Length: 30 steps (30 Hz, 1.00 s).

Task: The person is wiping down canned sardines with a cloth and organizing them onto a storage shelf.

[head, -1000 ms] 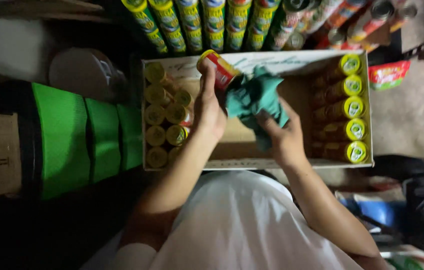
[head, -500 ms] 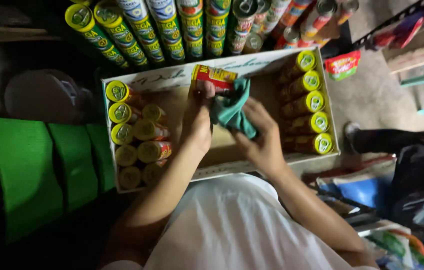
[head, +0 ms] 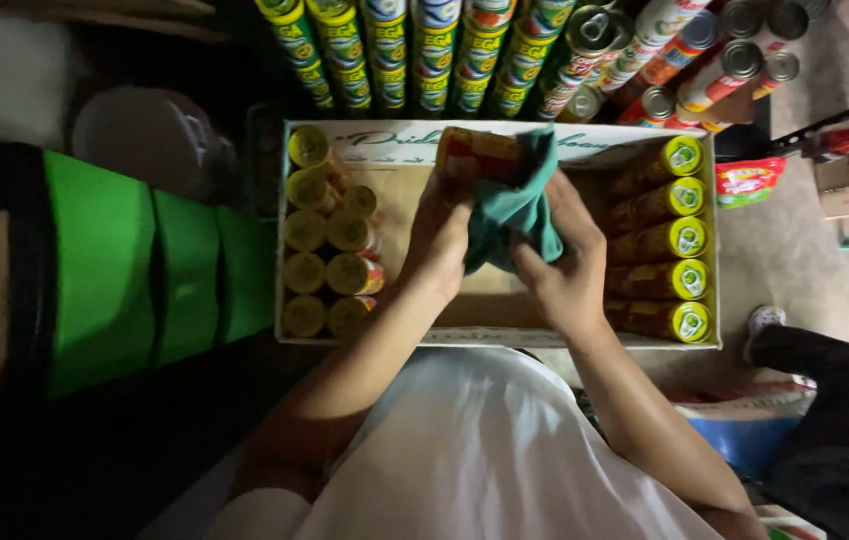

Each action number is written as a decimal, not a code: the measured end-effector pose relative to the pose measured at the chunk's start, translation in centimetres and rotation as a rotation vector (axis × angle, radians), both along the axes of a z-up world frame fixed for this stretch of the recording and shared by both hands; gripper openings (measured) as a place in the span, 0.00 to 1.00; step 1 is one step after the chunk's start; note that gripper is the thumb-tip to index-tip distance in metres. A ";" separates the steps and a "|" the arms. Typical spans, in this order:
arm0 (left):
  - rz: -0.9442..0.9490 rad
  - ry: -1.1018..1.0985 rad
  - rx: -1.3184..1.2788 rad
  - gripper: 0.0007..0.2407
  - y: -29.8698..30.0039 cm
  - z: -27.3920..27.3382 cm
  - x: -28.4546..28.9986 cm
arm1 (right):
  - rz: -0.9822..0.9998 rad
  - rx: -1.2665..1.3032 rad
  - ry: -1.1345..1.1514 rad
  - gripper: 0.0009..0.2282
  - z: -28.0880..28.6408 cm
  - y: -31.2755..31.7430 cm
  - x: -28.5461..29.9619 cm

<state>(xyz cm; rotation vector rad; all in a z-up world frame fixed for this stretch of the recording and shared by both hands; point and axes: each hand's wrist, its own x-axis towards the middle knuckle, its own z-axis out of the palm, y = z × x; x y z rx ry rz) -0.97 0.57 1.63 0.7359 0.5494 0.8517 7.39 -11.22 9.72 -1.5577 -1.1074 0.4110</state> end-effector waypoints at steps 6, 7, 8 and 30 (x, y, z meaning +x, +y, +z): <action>0.051 0.085 0.148 0.25 3.1 2.0 -2.8 | 0.215 -0.075 0.141 0.22 -2.1 -0.4 -0.1; 0.049 0.074 0.156 0.25 3.4 3.2 -3.2 | 0.212 -0.067 0.129 0.22 -2.5 -0.4 0.8; 0.062 0.054 0.171 0.27 3.6 4.3 -3.6 | 0.110 -0.062 0.274 0.23 -3.0 -0.3 1.6; 0.201 0.478 1.024 0.20 -3.0 9.6 -2.6 | 0.170 -0.034 -0.588 0.28 6.1 -2.8 1.9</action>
